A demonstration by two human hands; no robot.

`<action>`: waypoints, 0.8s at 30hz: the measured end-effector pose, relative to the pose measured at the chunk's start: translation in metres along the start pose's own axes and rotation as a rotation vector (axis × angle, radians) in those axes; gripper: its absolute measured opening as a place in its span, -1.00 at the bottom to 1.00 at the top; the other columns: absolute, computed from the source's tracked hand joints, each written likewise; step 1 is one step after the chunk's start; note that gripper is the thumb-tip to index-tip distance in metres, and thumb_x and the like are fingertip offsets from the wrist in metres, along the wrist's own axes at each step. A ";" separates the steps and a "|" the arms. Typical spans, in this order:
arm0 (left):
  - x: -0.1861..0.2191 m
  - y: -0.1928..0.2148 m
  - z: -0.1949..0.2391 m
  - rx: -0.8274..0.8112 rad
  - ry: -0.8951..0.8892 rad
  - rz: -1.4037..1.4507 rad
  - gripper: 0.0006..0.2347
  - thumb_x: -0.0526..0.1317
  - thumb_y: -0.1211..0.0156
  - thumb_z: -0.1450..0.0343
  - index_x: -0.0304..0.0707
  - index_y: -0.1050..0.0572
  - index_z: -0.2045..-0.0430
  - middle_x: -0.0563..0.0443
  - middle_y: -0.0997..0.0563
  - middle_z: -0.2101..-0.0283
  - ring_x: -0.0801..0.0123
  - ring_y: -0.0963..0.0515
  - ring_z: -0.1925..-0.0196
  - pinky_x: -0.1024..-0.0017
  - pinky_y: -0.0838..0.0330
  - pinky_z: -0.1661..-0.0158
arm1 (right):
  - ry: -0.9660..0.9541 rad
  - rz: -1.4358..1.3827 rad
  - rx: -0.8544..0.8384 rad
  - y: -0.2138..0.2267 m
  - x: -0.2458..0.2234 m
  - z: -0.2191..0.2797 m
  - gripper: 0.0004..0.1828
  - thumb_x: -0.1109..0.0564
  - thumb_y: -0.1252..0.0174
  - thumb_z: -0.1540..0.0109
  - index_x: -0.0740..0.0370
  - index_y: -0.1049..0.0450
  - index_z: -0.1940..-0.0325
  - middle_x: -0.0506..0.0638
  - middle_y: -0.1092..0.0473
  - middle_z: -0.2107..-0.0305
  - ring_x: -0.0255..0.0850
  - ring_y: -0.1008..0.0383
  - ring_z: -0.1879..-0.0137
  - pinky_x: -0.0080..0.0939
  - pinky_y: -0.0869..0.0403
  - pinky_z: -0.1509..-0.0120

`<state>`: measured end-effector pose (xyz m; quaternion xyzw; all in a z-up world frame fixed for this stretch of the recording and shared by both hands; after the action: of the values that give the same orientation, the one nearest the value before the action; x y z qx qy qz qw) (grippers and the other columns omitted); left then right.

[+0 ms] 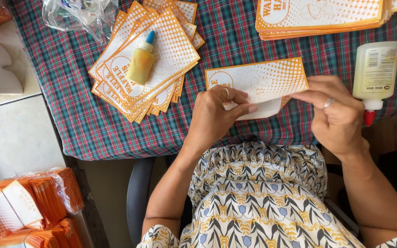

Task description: Folding and applying glue to paper cards to assemble them into sleeves.

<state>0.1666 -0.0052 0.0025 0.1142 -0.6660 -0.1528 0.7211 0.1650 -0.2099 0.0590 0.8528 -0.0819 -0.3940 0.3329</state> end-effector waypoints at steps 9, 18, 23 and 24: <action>0.087 -0.007 0.054 0.544 -0.697 -0.625 -0.80 -0.15 -0.34 -0.52 -0.17 -0.48 0.10 -0.09 -0.62 0.11 0.14 -0.49 0.20 0.18 -0.24 0.21 | 0.021 0.131 -0.155 -0.013 0.012 -0.001 -0.46 0.77 0.27 -0.14 0.73 -0.51 -0.04 0.45 -0.46 -0.04 0.30 -0.40 -0.07 0.16 -0.41 -0.14; 0.035 -0.107 0.026 0.045 -0.529 -0.655 -0.63 -0.54 -0.02 -0.51 -0.59 -0.29 -0.25 -0.45 -0.41 -0.18 -0.12 -0.50 -0.15 0.03 -0.61 -0.05 | -0.103 0.300 0.002 0.037 0.013 -0.003 -0.41 0.69 0.13 -0.23 0.67 -0.65 -0.22 0.47 -0.57 -0.12 0.32 -0.56 -0.24 0.20 -0.50 -0.44; 0.034 -0.099 -0.003 0.057 -0.381 -0.750 -0.53 -0.17 -0.27 -0.47 -0.48 -0.34 -0.21 -0.26 -0.42 -0.03 0.03 -0.52 0.03 0.14 -0.54 0.11 | -0.572 0.368 0.015 0.086 0.139 0.087 -0.29 0.39 -0.41 -0.46 0.62 -0.19 -0.59 0.52 -0.24 -0.26 0.31 -0.31 -0.08 0.13 -0.31 0.01; 0.035 -0.095 -0.009 0.062 -0.348 -0.763 -0.41 -0.06 -0.39 -0.40 -0.48 -0.31 -0.22 -0.14 -0.42 0.13 0.11 -0.49 0.15 0.23 -0.50 0.26 | -0.652 0.386 0.018 0.094 0.165 0.107 -0.16 0.24 -0.51 -0.49 0.58 -0.11 -0.64 0.51 -0.23 -0.15 0.20 -0.26 0.06 0.10 -0.33 0.17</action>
<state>0.1715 -0.1068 -0.0009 0.3468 -0.6920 -0.4060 0.4858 0.2102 -0.4024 -0.0333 0.6543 -0.3463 -0.5740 0.3500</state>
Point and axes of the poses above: each hand's wrist, its own z-axis away from the middle knuckle, its own y-axis out of the back of the hand, x = y × z, the point moved 10 cm from there along -z, towards the middle knuckle
